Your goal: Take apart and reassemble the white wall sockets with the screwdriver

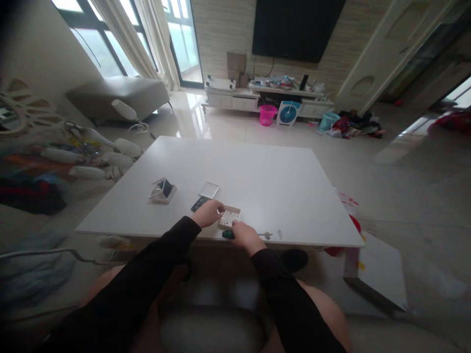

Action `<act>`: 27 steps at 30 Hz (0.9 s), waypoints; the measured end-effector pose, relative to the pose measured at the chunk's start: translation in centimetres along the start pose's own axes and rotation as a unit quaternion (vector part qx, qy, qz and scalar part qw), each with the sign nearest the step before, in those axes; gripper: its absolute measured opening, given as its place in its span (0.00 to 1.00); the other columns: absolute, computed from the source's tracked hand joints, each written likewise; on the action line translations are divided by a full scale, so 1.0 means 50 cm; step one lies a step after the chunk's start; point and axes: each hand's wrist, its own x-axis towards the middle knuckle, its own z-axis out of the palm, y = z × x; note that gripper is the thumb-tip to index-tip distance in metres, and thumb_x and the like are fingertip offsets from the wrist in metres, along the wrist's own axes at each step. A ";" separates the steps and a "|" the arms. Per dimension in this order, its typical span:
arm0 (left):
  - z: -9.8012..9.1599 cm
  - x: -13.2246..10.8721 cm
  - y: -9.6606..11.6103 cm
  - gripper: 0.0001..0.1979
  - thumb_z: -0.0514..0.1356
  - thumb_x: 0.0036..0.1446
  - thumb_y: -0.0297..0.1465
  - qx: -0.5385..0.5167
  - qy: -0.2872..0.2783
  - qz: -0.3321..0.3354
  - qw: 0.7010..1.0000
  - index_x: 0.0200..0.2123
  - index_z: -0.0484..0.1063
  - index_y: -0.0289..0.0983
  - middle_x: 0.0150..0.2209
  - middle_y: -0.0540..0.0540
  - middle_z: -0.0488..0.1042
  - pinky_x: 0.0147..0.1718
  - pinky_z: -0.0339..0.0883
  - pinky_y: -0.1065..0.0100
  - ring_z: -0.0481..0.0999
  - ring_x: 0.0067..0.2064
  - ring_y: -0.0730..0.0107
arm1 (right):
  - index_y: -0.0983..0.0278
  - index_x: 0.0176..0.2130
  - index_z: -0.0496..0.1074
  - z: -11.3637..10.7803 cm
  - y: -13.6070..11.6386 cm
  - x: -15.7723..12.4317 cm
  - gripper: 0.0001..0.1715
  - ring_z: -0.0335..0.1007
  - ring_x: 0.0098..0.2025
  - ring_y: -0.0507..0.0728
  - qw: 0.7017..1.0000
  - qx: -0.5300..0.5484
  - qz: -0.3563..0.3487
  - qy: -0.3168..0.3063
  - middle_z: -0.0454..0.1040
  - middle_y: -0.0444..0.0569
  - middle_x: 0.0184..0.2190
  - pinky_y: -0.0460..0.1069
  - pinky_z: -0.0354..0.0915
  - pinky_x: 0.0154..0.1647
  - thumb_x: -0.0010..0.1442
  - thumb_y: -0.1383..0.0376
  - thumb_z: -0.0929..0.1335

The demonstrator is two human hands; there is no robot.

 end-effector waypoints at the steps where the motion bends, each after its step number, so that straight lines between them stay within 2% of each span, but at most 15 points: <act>1: 0.003 0.003 0.000 0.13 0.60 0.59 0.24 0.002 0.002 0.006 1.000 0.44 0.81 0.37 0.47 0.43 0.83 0.56 0.71 0.63 0.80 0.53 0.58 | 0.67 0.55 0.70 -0.002 -0.003 0.001 0.26 0.77 0.53 0.63 1.000 -0.009 0.001 -0.007 0.78 0.62 0.53 0.49 0.65 0.48 0.57 0.70 0.73; 7: 0.039 -0.011 -0.005 0.15 0.56 0.61 0.24 0.029 -0.019 0.041 0.999 0.47 0.80 0.35 0.50 0.39 0.81 0.56 0.71 0.61 0.78 0.56 0.56 | 0.66 0.53 0.71 -0.010 -0.011 0.005 0.22 0.78 0.51 0.64 0.998 -0.048 0.008 -0.036 0.80 0.61 0.51 0.50 0.65 0.46 0.58 0.72 0.70; 12: 0.085 -0.039 0.001 0.13 0.55 0.64 0.26 0.075 -0.053 0.054 0.994 0.45 0.79 0.34 0.49 0.37 0.79 0.55 0.72 0.59 0.78 0.52 0.54 | 0.67 0.50 0.74 -0.009 -0.016 -0.002 0.17 0.77 0.51 0.62 0.996 -0.083 -0.011 -0.038 0.77 0.61 0.55 0.50 0.66 0.47 0.60 0.74 0.67; 15: 0.103 -0.061 0.010 0.13 0.54 0.65 0.27 0.096 -0.059 0.047 0.992 0.47 0.77 0.34 0.51 0.35 0.76 0.51 0.74 0.56 0.78 0.51 0.52 | 0.67 0.48 0.76 -0.004 -0.022 -0.007 0.16 0.76 0.51 0.63 0.993 -0.108 -0.021 -0.032 0.75 0.60 0.56 0.50 0.67 0.47 0.61 0.73 0.67; 18: 0.110 -0.077 0.014 0.16 0.53 0.64 0.25 0.102 -0.058 0.035 0.993 0.52 0.74 0.36 0.54 0.35 0.74 0.46 0.75 0.57 0.76 0.53 0.50 | 0.67 0.48 0.77 0.002 -0.031 -0.008 0.15 0.75 0.52 0.64 0.992 -0.121 -0.019 -0.024 0.74 0.61 0.57 0.51 0.68 0.47 0.62 0.73 0.67; 23: 0.106 -0.078 0.012 0.13 0.54 0.64 0.22 0.083 -0.078 0.041 0.993 0.47 0.75 0.36 0.54 0.35 0.71 0.51 0.73 0.57 0.75 0.52 0.55 | 0.68 0.53 0.75 0.007 -0.044 0.001 0.20 0.74 0.53 0.66 0.993 -0.116 -0.011 -0.014 0.74 0.64 0.57 0.53 0.69 0.49 0.62 0.73 0.68; 27: 0.101 -0.083 0.021 0.15 0.52 0.65 0.22 0.097 -0.077 0.038 0.992 0.50 0.74 0.36 0.55 0.35 0.70 0.47 0.74 0.57 0.74 0.54 0.51 | 0.68 0.53 0.76 0.010 -0.044 0.008 0.20 0.74 0.53 0.65 0.993 -0.114 -0.017 -0.015 0.75 0.62 0.56 0.52 0.69 0.50 0.62 0.73 0.68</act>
